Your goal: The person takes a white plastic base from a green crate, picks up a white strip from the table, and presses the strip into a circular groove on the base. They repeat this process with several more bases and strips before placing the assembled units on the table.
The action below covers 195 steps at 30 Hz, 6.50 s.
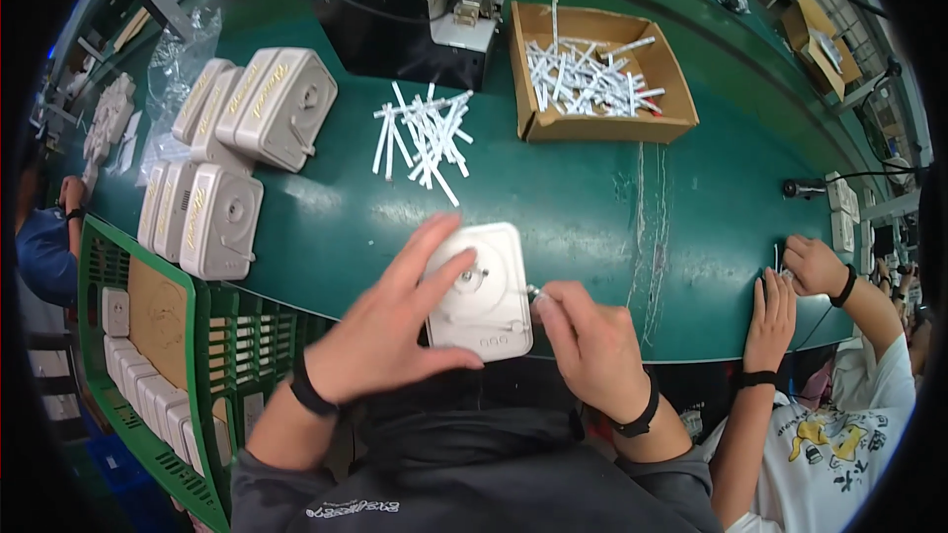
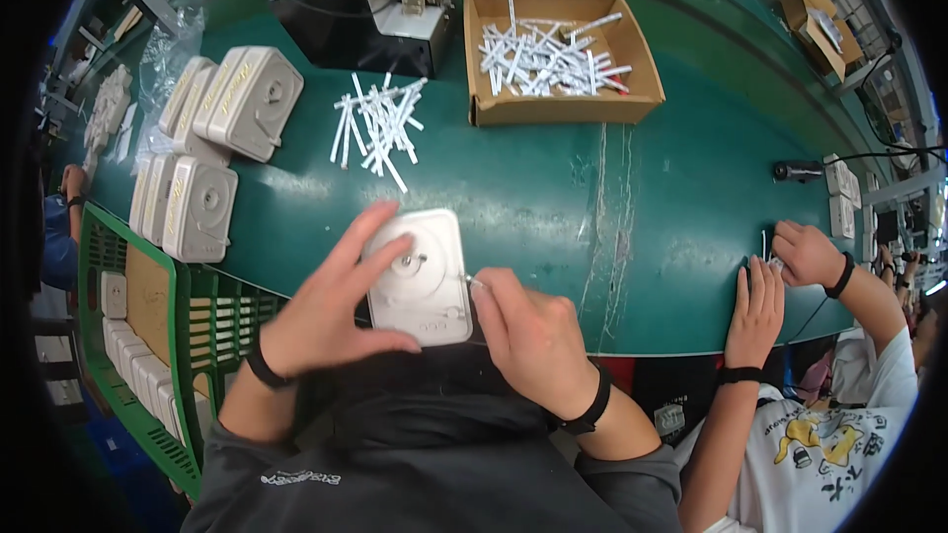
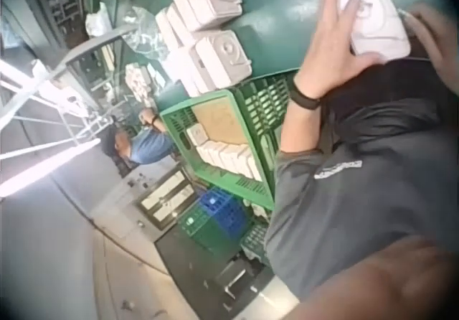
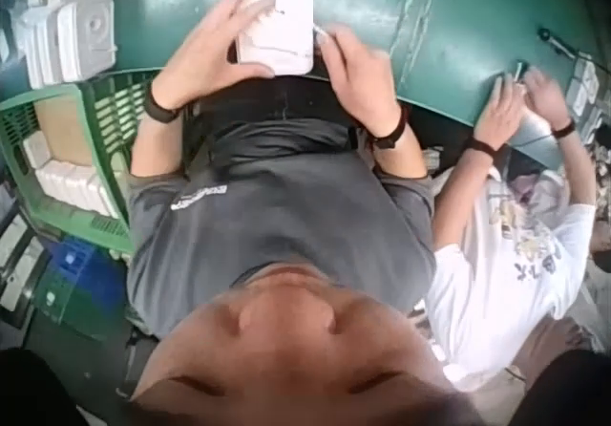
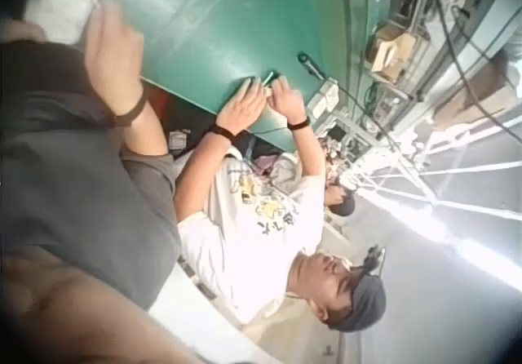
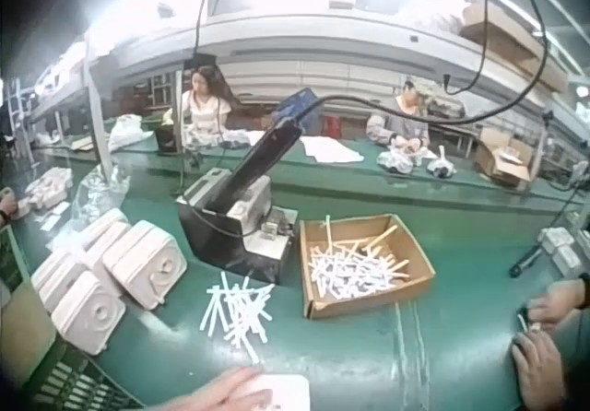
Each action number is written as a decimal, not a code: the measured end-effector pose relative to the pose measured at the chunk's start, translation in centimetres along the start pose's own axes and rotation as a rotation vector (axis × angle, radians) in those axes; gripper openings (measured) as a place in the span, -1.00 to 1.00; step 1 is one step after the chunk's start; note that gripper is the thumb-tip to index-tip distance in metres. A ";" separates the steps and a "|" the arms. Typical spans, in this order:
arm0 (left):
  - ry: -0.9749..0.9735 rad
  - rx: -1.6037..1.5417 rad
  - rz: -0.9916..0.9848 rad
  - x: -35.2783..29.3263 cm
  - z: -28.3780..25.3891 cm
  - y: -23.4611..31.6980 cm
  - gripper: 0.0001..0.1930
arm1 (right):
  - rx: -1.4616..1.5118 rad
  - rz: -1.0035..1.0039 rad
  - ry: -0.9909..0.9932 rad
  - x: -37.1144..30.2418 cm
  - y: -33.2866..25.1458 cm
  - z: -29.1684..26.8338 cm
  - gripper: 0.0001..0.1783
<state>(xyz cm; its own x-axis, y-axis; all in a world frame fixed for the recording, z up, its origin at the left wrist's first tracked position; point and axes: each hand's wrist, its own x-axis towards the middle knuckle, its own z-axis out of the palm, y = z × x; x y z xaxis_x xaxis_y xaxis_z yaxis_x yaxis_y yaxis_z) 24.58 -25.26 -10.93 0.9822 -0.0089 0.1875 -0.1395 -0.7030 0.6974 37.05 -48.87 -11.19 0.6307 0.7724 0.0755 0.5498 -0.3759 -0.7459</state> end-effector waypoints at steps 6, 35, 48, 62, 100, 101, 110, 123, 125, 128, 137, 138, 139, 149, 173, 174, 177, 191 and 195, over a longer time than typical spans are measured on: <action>-0.085 0.065 0.097 3.5 -2.4 -1.7 -0.22 | 0.229 -0.030 -0.024 0.5 -0.1 -1.8 -0.89; 0.492 -0.063 -0.247 3.9 3.7 -0.7 -0.85 | -0.050 -0.291 -0.001 7.5 3.6 -2.4 -0.87; 0.348 0.004 -0.144 4.5 3.0 -0.3 -0.86 | 0.123 -0.282 0.018 8.2 3.9 -1.2 -0.79; 0.309 0.052 -0.116 5.1 3.2 -0.1 -0.89 | 0.160 -0.267 -0.053 8.2 3.6 -1.6 -0.83; 0.203 0.095 -0.083 5.5 2.7 -0.5 -0.91 | 0.123 -0.364 -0.103 8.3 3.8 -2.7 -0.92; 0.203 0.094 -0.084 5.5 2.7 -0.5 -0.91 | 0.123 -0.362 -0.103 8.3 3.8 -2.7 -0.92; 0.214 0.047 -0.054 5.3 2.9 -0.8 -0.92 | 0.200 -0.346 -0.161 8.5 4.0 -2.6 -0.93; 0.196 0.066 -0.019 5.2 2.8 -1.0 -0.95 | 0.331 -0.266 -0.318 9.0 4.5 -2.9 -0.91; 0.189 0.062 -0.024 5.2 2.8 -1.0 -0.95 | 0.325 -0.261 -0.326 9.0 4.5 -2.9 -0.90; 0.234 0.078 0.005 5.4 3.1 -1.0 -0.94 | 0.345 -0.278 -0.325 8.9 4.8 -2.9 -0.90; 0.228 0.073 0.002 5.4 3.1 -1.0 -0.95 | 0.370 -0.283 -0.342 8.9 5.0 -2.9 -0.90; 0.228 0.074 0.004 5.4 3.1 -1.0 -0.95 | 0.365 -0.287 -0.340 8.9 5.0 -2.9 -0.90; 0.228 0.076 0.005 5.4 3.1 -1.0 -0.95 | 0.359 -0.291 -0.339 8.9 4.9 -2.9 -0.91; 0.184 0.052 -0.013 5.3 2.8 -0.9 -0.95 | 0.258 -0.328 -0.299 8.6 4.0 -3.0 -0.91; 0.152 -0.038 -0.045 5.5 2.3 -0.8 -0.92 | 0.283 -0.400 -0.224 8.6 4.7 -2.2 -0.92; 0.148 -0.033 -0.037 5.5 2.2 -0.8 -0.92 | 0.271 -0.392 -0.245 8.6 4.6 -2.3 -0.92; 0.139 -0.021 -0.024 5.5 2.1 -0.9 -0.92 | 0.249 -0.375 -0.289 8.7 4.5 -2.5 -0.92; 0.083 -0.032 -0.036 5.7 1.9 -0.8 -0.90 | 0.266 -0.384 -0.311 8.8 4.7 -2.3 -0.96; 0.085 -0.040 -0.041 5.9 2.0 -0.8 -0.90 | 0.251 -0.394 -0.321 8.7 4.9 -2.3 -0.93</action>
<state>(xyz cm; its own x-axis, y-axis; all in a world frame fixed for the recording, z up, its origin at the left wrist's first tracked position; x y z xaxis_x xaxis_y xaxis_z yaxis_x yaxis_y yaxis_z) 30.68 -26.18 -11.74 0.9732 0.0807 0.2154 -0.1062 -0.6728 0.7322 46.51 -45.15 -12.62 0.1843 0.9613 0.2048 0.5380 0.0757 -0.8396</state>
